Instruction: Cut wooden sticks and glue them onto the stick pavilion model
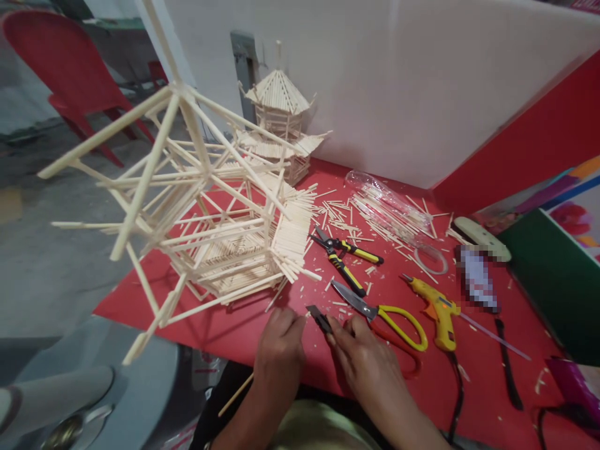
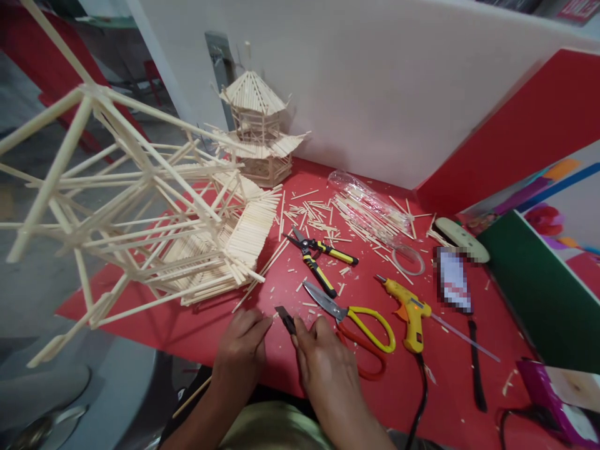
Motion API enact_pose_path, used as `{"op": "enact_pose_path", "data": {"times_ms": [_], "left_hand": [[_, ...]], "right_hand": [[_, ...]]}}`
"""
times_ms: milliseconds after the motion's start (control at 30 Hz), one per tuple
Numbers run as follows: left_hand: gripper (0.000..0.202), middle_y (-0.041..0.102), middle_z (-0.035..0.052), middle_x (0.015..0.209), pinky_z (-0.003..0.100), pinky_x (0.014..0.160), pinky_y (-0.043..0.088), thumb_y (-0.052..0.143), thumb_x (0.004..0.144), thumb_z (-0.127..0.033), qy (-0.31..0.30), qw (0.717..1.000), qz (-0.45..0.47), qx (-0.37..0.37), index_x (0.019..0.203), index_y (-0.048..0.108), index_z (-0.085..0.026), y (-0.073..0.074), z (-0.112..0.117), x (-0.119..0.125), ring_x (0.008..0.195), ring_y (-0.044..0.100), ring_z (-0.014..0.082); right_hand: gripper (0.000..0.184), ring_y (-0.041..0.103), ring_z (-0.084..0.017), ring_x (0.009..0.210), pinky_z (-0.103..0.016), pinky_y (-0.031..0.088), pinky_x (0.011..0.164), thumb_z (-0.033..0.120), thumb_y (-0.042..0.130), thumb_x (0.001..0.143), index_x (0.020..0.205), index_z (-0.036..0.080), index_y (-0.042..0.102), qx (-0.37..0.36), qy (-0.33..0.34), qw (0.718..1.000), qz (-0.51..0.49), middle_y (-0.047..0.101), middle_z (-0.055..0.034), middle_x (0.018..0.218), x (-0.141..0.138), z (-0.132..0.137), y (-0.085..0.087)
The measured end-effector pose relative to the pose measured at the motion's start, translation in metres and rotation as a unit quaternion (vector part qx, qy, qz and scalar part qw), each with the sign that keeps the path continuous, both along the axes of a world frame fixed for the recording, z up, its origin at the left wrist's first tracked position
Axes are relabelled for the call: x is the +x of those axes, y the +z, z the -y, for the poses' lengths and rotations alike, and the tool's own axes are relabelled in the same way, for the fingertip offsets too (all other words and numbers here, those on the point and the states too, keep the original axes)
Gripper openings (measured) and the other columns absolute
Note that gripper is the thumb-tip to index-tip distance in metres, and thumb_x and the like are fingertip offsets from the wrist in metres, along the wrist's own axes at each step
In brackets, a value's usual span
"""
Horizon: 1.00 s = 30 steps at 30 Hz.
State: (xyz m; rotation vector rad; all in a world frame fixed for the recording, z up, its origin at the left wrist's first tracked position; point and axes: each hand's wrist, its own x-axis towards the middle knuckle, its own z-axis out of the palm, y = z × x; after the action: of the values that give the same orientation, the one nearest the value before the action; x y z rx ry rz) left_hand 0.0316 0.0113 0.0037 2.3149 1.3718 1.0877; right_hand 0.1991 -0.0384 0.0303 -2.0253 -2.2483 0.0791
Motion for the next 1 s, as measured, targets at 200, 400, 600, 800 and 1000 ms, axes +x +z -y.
{"op": "enact_pose_path", "data": {"times_ms": [200,400,600,800,1000], "left_hand": [[0.029,0.058,0.0055,0.074,0.033,0.068,0.048,0.044,0.093,-0.004,-0.015,0.999,0.029,-0.027,0.079,0.066,-0.018,-0.002,-0.001,-0.002,0.074,0.052,0.0199],[0.018,0.057,0.0074,0.083,0.035,0.072,0.049,0.051,0.091,-0.01,0.0,0.999,0.021,-0.025,0.086,0.066,-0.017,-0.001,-0.002,-0.001,0.079,0.055,0.0213],[0.014,0.063,0.0085,0.088,0.036,0.074,0.049,0.051,0.093,-0.014,0.022,0.998,-0.052,0.005,0.087,0.063,-0.019,0.007,0.0,-0.002,0.083,0.058,0.0226],[0.019,0.062,0.0046,0.075,0.032,0.066,0.045,0.045,0.094,-0.012,0.004,0.997,-0.075,0.007,0.083,0.058,-0.02,0.003,0.002,-0.006,0.072,0.056,0.0206],[0.021,0.059,0.0063,0.077,0.034,0.067,0.045,0.044,0.093,-0.009,-0.003,0.997,-0.082,0.012,0.082,0.059,-0.02,-0.005,-0.003,-0.004,0.075,0.052,0.0229]], "right_hand": [[0.037,0.06,-0.015,0.063,-0.024,0.044,0.055,0.034,0.039,0.1,0.125,0.023,0.066,-0.079,-0.02,0.988,-0.132,0.052,-0.0015,0.077,0.002,-0.005,0.003],[0.04,0.064,-0.018,0.078,-0.029,0.052,0.069,0.036,0.039,0.101,0.134,0.023,0.058,-0.022,-0.074,0.961,-0.266,0.062,-0.0052,0.089,0.005,0.003,-0.007],[0.034,0.064,-0.022,0.09,-0.034,0.052,0.08,0.039,0.039,0.101,0.114,0.021,0.065,0.014,-0.109,0.943,-0.314,0.066,-0.008,0.097,0.01,0.011,0.002],[0.032,0.065,-0.017,0.062,-0.026,0.051,0.06,0.043,0.036,0.101,0.111,0.021,0.058,-0.034,-0.124,0.897,-0.423,0.066,-0.0005,0.074,0.003,0.017,0.015],[0.028,0.067,-0.022,0.094,-0.032,0.05,0.081,0.037,0.041,0.099,0.115,0.02,0.057,-0.001,-0.107,0.907,-0.406,0.07,-0.0087,0.105,0.0,0.017,0.017]]}}
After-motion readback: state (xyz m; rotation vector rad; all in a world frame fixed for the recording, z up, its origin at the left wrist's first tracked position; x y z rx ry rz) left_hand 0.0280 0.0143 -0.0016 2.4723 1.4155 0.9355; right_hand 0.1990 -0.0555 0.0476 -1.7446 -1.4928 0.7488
